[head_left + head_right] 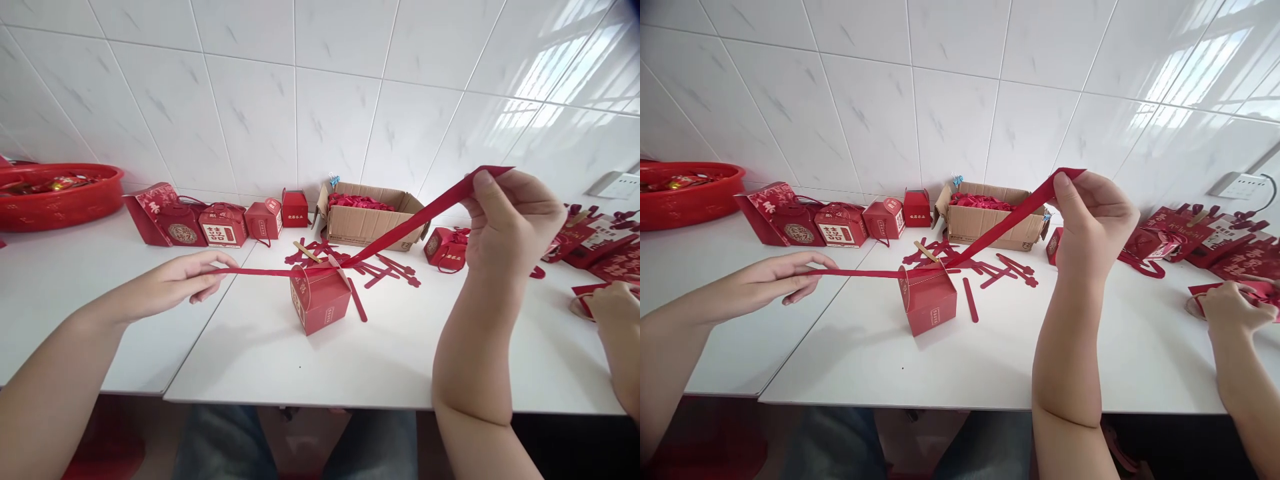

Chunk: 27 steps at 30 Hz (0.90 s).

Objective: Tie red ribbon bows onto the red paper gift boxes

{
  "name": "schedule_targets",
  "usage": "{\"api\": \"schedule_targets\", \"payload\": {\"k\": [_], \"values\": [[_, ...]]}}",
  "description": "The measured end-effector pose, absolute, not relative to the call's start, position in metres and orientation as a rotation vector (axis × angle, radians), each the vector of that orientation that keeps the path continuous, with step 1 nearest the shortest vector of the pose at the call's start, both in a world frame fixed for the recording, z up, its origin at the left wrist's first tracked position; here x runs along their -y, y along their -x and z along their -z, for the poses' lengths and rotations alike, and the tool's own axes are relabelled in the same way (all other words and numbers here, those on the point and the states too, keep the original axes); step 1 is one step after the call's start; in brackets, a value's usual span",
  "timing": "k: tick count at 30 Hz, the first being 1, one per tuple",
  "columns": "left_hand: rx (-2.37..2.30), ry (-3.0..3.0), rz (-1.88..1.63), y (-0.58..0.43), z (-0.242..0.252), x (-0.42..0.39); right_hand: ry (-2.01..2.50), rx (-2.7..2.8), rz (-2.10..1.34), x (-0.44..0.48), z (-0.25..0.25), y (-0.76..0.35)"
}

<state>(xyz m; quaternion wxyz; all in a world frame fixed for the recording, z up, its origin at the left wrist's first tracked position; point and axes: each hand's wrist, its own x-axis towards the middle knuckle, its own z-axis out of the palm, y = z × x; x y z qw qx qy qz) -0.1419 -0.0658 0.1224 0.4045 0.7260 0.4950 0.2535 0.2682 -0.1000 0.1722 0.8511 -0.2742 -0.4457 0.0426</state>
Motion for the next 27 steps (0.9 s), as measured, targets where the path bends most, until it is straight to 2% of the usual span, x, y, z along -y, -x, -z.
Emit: {"api": "schedule_targets", "payload": {"k": [11, 19, 27], "values": [[-0.761, -1.484, -1.391, 0.117, -0.132, 0.057, 0.781, 1.011, -0.076, 0.092, -0.168, -0.271], [-0.363, -1.089, -1.359, 0.083, -0.155, 0.061, 0.891, 1.111, -0.18, 0.087, -0.164, -0.264], [-0.464, -1.139, -1.402, 0.073, -0.179, 0.069, 0.923, 1.187, -0.318, 0.071, -0.154, -0.259]]}}
